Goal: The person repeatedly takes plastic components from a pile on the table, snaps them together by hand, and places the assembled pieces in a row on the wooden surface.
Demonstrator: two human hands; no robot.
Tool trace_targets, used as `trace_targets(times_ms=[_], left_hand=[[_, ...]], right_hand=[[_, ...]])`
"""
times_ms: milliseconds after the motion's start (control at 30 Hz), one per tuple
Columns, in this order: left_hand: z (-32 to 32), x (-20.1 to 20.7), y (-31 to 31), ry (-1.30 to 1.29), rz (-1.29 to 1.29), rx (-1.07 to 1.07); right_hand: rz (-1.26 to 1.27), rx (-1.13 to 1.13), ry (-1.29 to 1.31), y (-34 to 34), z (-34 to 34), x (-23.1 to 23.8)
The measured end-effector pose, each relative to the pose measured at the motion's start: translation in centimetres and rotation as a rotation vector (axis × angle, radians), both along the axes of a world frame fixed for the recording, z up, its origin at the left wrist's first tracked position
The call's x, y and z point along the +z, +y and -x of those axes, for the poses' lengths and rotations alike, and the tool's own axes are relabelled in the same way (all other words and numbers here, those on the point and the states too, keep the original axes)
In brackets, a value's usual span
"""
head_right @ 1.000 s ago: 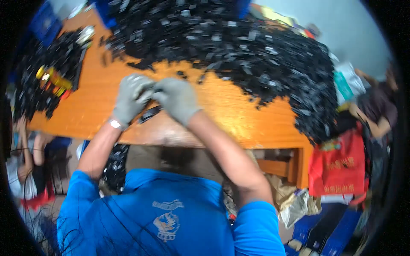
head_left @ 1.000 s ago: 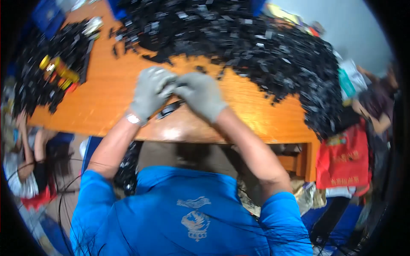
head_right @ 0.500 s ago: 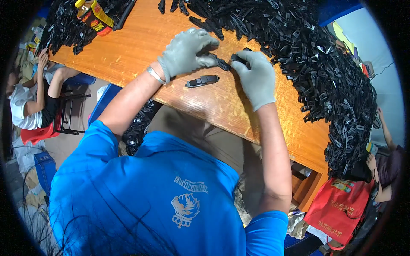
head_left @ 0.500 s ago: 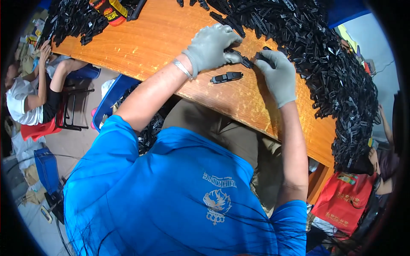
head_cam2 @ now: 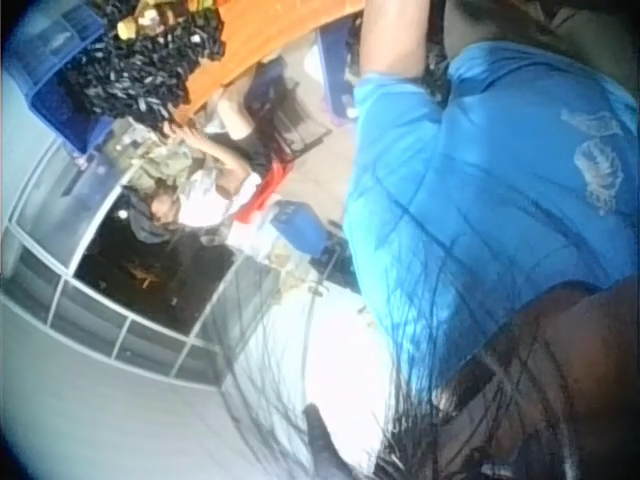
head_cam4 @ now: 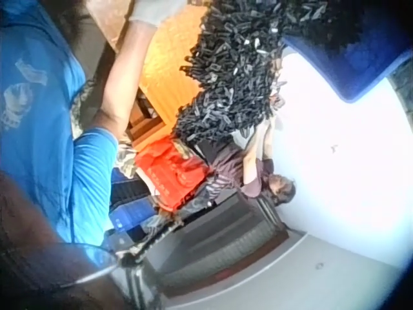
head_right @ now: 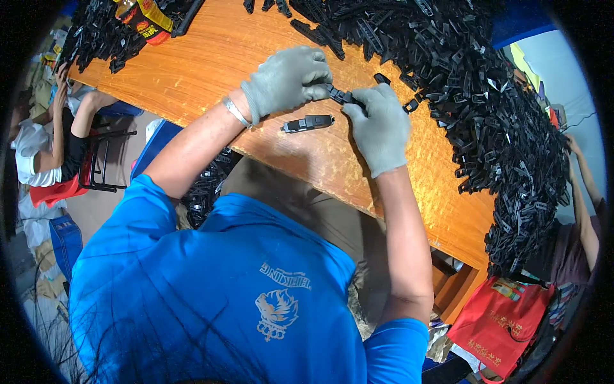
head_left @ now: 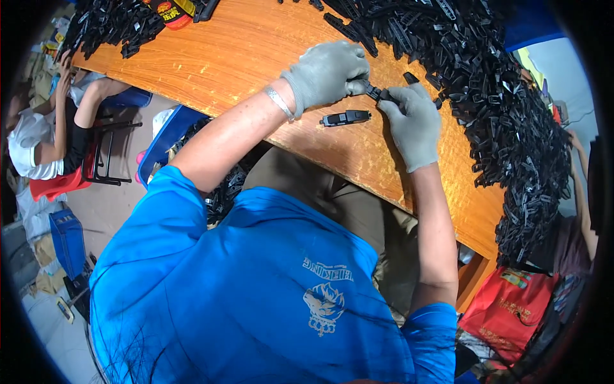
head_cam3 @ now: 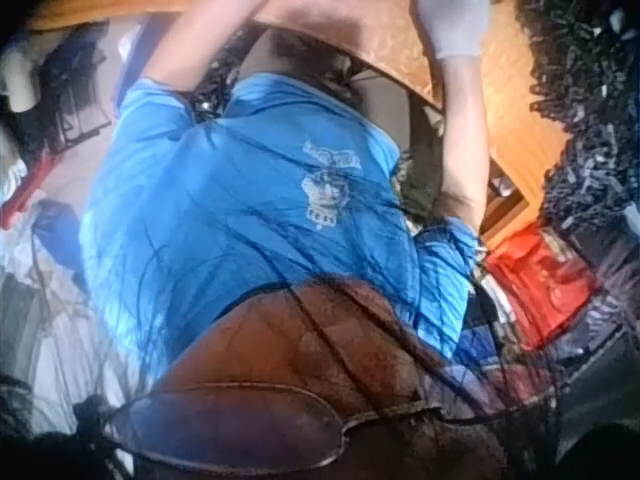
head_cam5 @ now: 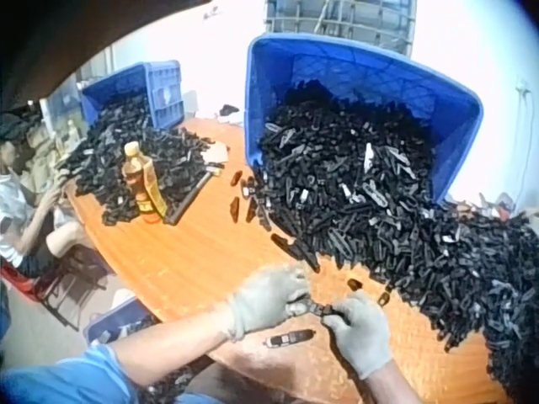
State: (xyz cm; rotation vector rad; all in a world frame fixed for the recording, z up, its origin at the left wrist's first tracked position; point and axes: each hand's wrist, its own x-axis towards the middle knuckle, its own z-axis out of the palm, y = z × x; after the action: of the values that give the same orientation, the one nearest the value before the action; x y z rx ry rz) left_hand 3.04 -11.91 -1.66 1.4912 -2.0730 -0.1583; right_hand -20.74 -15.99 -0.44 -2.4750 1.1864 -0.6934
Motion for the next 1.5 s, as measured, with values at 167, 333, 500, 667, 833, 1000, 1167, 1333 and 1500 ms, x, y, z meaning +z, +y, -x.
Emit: trace_targets(times_ms=[167,333,500,667,833,1000,1167,1333,1500], left_hand=[[0.4,-0.3,-0.4,0.04,0.035,-0.063],[0.1,0.3,0.7,0.015,-0.064,-0.042],[-2.5,2.8,0.6,0.165,-0.221,-0.062],[-4.1,2.2,-3.1,-0.139,0.018,0.379],[-4.3,1.7,-3.5,-0.256,0.07,0.332],[-2.3,1.7,-1.2,-0.18,-0.111,0.33],[1.1,1.3,0.4,-0.11,0.025,0.265],[2.3,3.0,1.6,0.005,-0.081,0.216],[1.2,4.4,-0.1,-0.27,-0.117,0.131]], right_hand=[[0.071,0.098,0.038,-1.1,-1.5,-0.5],[0.002,0.099,0.104,0.0,-1.7,1.1],[0.001,0.183,0.006,-2.0,1.9,1.4],[0.239,-0.003,0.235,-4.4,1.0,2.3],[0.129,-0.03,0.446,-5.2,-0.1,2.8],[0.075,-0.034,0.402,-5.2,0.0,3.4],[0.063,0.043,0.165,-4.7,2.7,2.4],[0.105,0.068,0.0,-4.0,4.3,1.7],[0.202,0.124,0.019,-3.3,4.7,2.3]])
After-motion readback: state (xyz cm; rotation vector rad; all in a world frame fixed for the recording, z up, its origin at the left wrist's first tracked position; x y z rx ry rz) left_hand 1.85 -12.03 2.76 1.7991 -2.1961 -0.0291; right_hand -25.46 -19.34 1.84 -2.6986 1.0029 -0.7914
